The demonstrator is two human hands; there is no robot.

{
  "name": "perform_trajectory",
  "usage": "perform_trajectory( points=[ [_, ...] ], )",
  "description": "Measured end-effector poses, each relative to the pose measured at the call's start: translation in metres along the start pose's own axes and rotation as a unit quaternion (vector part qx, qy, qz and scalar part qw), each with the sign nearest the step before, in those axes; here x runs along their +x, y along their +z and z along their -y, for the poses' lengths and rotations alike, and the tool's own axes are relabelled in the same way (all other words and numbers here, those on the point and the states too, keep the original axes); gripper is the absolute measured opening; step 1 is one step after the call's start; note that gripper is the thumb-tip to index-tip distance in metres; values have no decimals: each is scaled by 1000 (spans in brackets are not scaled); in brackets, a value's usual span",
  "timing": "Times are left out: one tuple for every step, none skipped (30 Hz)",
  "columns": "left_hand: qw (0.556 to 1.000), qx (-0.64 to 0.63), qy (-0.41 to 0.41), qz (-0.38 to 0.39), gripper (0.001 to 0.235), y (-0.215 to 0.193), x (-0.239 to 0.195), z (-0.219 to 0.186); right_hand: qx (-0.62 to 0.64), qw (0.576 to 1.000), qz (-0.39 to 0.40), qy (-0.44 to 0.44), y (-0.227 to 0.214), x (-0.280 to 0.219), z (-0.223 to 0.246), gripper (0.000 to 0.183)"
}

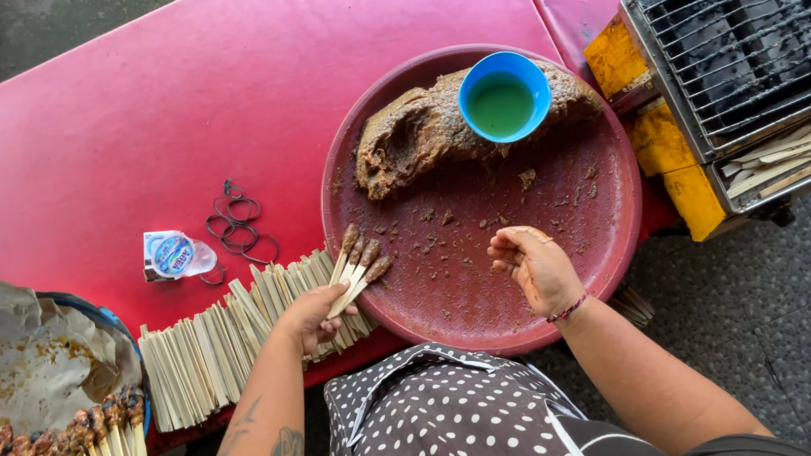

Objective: The person takes portions of seasoned meat from a large red tray and molds them onto flat wooden skewers. They repeatedly pick up a skewer, shape the meat around it, and place the finished skewer onto a nearby tray. The process continues throughout the clip.

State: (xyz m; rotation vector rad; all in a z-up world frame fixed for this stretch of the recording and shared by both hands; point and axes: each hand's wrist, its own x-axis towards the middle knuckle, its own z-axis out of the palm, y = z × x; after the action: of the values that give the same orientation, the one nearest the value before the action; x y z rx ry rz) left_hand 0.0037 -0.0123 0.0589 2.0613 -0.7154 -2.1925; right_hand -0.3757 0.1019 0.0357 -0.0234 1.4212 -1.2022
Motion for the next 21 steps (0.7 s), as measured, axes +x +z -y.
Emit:
perform_trajectory(
  points=[
    [1000, -4, 1, -1, 42, 1, 6, 4, -3, 1000, 2, 0, 3, -2, 0, 13],
    [1000, 3, 25, -2, 35, 0, 11, 9, -13, 1000, 3, -3, 6, -5, 0, 13],
    [999, 9, 50, -4, 28, 0, 16, 13, -25, 1000, 6, -6, 11, -6, 1, 13],
    [999, 4, 52, -5, 28, 4, 16, 17, -30, 999, 10, -7, 15, -7, -3, 13],
    [997, -10, 71, -4, 27, 7, 16, 22, -41, 999, 15, -8, 20, -8, -7, 13],
    [996, -22, 90, -3, 26, 10, 15, 28, -52, 998, 19, -8, 26, -10, -12, 14],
    [995, -31, 94, -6, 26, 14, 5, 35, -59, 998, 26, -10, 33, -7, -20, 14],
    [990, -72, 117, 31, 24, 17, -5, 42, -37, 998, 46, 4, 41, -5, -27, 15],
    [981, -113, 143, 66, 22, 19, -15, 50, -16, 997, 67, 17, 49, -4, -36, 16],
    [980, -121, 148, 62, 22, 21, -40, 57, -24, 997, 75, 16, 69, -16, -34, 16],
    [970, -147, 168, 95, 21, 21, -64, 63, 51, 991, 119, 42, 91, -28, -33, 27],
    [959, -171, 189, 127, 22, 20, -88, 70, 125, 977, 161, 70, 113, -42, -33, 39],
    [956, -180, 198, 120, 22, 13, -105, 81, 116, 976, 172, 71, 141, -68, -25, 39],
    [950, -188, 207, 141, 23, 4, -122, 92, 186, 946, 239, 113, 169, -97, -19, 54],
    [943, -199, 213, 160, 25, -5, -140, 108, 252, 906, 300, 162, 197, -129, -17, 71],
    [941, -212, 219, 150, 25, -17, -157, 118, 241, 904, 308, 170, 215, -145, -29, 71],
    [945, -212, 208, 136, 35, -30, -173, 130, 238, 896, 336, 165, 233, -163, -44, 72],
    [950, -212, 196, 121, 46, -43, -190, 144, 235, 887, 363, 161, 250, -182, -60, 74],
    [947, -224, 201, 110, 46, -58, -205, 161, 226, 884, 372, 171, 264, -198, -79, 74],
    [910, -342, 215, 97, 67, -73, -219, 178, 222, 880, 389, 157, 277, -214, -99, 78],
    [859, -453, 224, 82, 91, -90, -236, 198, 222, 876, 403, 146, 290, -233, -122, 81]
  ],
)
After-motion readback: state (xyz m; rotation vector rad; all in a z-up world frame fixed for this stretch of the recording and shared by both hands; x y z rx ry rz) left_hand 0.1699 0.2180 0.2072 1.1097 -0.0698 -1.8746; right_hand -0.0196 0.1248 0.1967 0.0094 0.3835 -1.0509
